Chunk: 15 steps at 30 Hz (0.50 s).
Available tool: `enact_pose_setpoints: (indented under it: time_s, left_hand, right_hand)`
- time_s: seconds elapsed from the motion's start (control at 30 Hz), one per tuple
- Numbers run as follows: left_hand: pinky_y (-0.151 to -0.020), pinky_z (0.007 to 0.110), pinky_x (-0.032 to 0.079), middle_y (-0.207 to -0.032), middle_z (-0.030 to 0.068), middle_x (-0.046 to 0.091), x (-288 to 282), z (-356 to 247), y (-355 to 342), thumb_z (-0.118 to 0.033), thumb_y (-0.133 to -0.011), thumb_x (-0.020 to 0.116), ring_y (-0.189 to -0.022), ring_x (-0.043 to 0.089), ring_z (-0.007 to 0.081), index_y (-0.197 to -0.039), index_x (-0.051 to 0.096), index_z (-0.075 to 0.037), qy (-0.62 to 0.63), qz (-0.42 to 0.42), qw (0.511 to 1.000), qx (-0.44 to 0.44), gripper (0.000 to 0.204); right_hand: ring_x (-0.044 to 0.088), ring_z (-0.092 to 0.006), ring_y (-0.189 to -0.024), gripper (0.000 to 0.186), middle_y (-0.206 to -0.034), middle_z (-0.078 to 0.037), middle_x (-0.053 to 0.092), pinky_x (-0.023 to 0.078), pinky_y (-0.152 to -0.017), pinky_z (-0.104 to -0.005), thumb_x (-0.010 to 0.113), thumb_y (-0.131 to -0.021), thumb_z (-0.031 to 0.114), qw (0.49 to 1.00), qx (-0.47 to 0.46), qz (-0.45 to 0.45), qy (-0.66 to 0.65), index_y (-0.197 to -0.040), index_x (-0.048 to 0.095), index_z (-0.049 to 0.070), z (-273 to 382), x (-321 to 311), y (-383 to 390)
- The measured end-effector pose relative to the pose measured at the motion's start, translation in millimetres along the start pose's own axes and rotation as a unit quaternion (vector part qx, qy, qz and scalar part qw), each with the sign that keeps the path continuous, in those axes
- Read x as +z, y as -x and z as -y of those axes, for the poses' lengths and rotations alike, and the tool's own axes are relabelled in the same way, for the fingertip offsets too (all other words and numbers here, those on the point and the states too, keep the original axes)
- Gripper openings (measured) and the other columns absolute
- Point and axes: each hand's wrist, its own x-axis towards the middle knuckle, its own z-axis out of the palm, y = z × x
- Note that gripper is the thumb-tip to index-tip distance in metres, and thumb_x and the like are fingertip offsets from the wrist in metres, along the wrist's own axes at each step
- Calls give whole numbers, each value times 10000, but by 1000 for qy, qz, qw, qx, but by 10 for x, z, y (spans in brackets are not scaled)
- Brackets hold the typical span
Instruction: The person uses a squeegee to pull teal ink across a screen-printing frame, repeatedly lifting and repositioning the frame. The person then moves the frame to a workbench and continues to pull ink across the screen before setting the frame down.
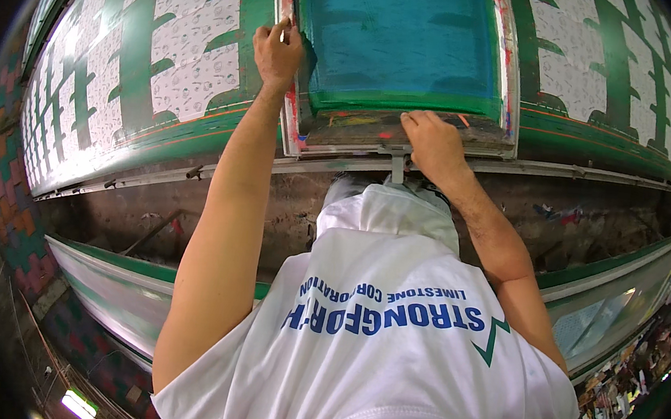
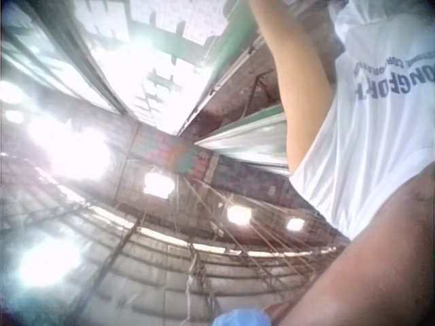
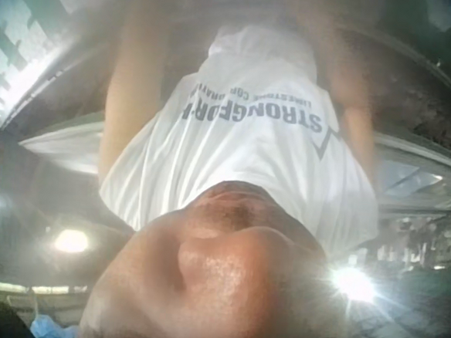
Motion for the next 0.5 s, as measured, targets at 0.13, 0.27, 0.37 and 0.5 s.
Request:
enact_pose_setpoints:
  time_s: [0.13,0.27,0.37,0.5]
  left_hand:
    - [-912,447,531,-989,144,648,-22,-25,-11,-296,-925,746,-1009,644,339,-1185,814,-148,-22,20,999,-16,307]
    - [-907,443,524,-972,141,647,-48,-60,-33,-303,-935,738,-993,647,330,-1200,811,-139,-28,34,999,-19,320]
    - [-903,445,519,-961,134,650,-55,-92,-42,-305,-942,732,-979,648,321,-1207,807,-130,-33,34,999,-16,326]
    - [-907,446,515,-960,125,652,-80,-126,-35,-302,-961,713,-967,649,310,-1230,800,-126,-47,55,997,-20,333]
  right_hand:
    - [638,-330,-1224,604,-1298,-188,646,566,-1024,-412,765,-781,24,997,-28,65,-41,-1356,599,-57,-60,18,223]
    - [587,-366,-1342,627,-1392,-212,632,474,-1162,-444,810,-817,87,981,-63,53,-175,-1395,601,-35,-352,-38,400]
    - [654,-384,-1237,450,-1284,-196,708,515,-1085,-452,797,-888,191,929,10,-11,-371,-1282,691,0,-911,-154,469]
    - [639,-417,-1141,496,-1180,-212,690,529,-951,-497,780,-945,284,929,232,-265,-109,-1334,665,-2,-1863,-182,324]
